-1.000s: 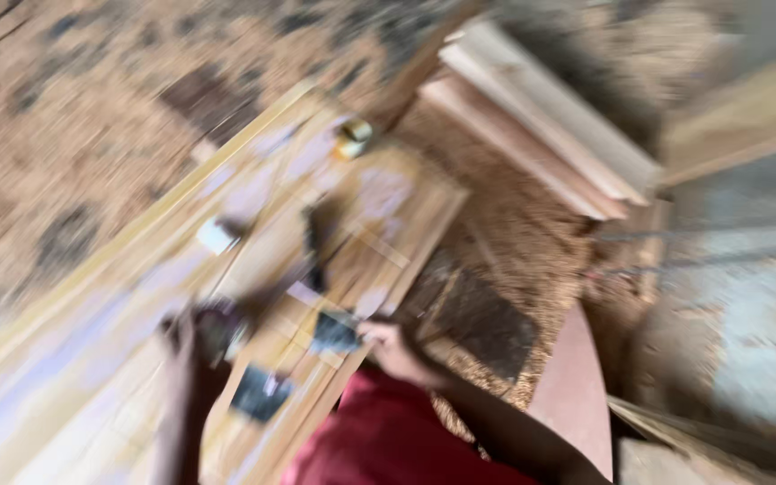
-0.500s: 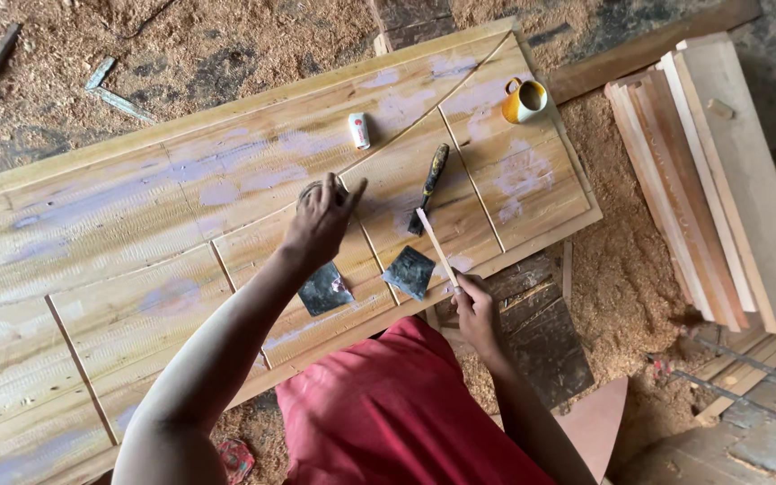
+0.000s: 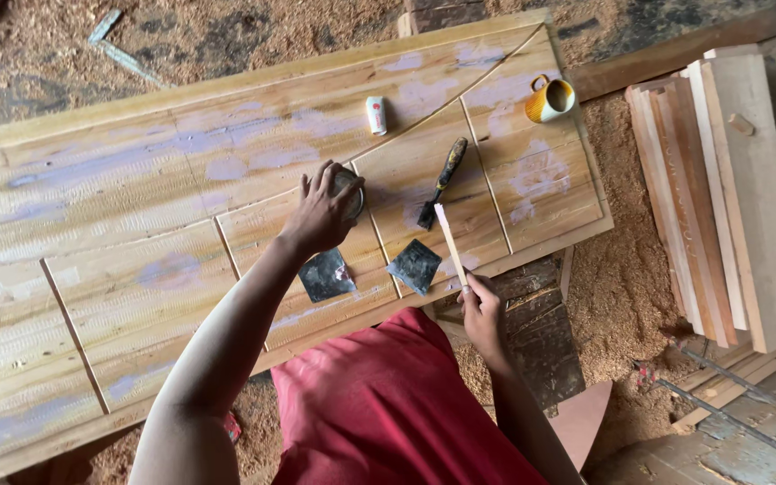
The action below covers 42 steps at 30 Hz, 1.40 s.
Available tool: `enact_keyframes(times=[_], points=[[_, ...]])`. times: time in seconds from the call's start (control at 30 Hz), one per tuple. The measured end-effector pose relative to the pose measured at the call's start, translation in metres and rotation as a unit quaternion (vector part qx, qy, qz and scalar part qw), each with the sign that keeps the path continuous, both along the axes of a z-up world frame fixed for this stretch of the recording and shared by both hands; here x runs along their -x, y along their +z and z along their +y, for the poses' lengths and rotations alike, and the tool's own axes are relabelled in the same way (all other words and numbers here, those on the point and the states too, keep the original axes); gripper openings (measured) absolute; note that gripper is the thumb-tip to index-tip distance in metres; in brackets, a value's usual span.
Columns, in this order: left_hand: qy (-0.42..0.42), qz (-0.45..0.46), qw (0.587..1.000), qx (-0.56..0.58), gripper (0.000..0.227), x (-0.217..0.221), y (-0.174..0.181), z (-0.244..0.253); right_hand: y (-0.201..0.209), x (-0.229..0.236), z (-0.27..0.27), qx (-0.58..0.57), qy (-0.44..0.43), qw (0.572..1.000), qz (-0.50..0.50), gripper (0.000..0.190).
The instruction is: The person uses a putty knife to scoop a pinkish filler from a can and applies it into the grooves of a wooden panel. They then use a sanding block to smooth the filler into the wood surface, repeating the process across different sections of the panel.
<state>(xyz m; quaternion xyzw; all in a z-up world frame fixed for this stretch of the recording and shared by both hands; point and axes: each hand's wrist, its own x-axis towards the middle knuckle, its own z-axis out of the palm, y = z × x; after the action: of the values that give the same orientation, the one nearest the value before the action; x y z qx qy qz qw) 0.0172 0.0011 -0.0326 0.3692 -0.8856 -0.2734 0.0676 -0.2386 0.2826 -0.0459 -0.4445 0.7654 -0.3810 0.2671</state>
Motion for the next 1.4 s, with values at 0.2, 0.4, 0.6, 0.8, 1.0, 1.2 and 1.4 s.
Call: enact_keyframes(times=[0.2,0.4,0.6,0.8,1.0,1.2,1.4], points=[[0.030,0.075,0.996,0.036,0.065,0.000,-0.018,0.006,-0.002,-0.002,-0.013,-0.020,-0.016,0.999,-0.027,0.031],[0.045,0.073,0.996,0.040,0.066,0.003,-0.012,0.007,0.005,-0.003,-0.027,0.000,0.006,0.999,-0.033,0.030],[0.056,0.014,0.994,0.095,0.081,0.010,-0.020,0.008,0.020,-0.008,-0.029,-0.041,-0.018,0.994,-0.101,0.033],[0.102,0.011,0.987,0.121,0.060,0.005,-0.029,0.011,0.025,-0.015,-0.041,-0.012,0.037,0.993,-0.108,0.032],[0.225,0.036,0.964,0.135,0.071,-0.074,-0.025,0.033,0.026,-0.040,-0.071,-0.034,0.086,0.983,-0.160,0.029],[0.423,-0.065,0.898,0.101,0.084,-0.197,-0.012,0.076,0.027,-0.121,-0.141,-0.081,0.234,0.958,-0.144,0.034],[0.549,0.040,0.826,0.119,0.112,-0.279,-0.022,0.114,0.006,-0.254,-0.205,-0.088,0.378,0.908,-0.157,0.044]])
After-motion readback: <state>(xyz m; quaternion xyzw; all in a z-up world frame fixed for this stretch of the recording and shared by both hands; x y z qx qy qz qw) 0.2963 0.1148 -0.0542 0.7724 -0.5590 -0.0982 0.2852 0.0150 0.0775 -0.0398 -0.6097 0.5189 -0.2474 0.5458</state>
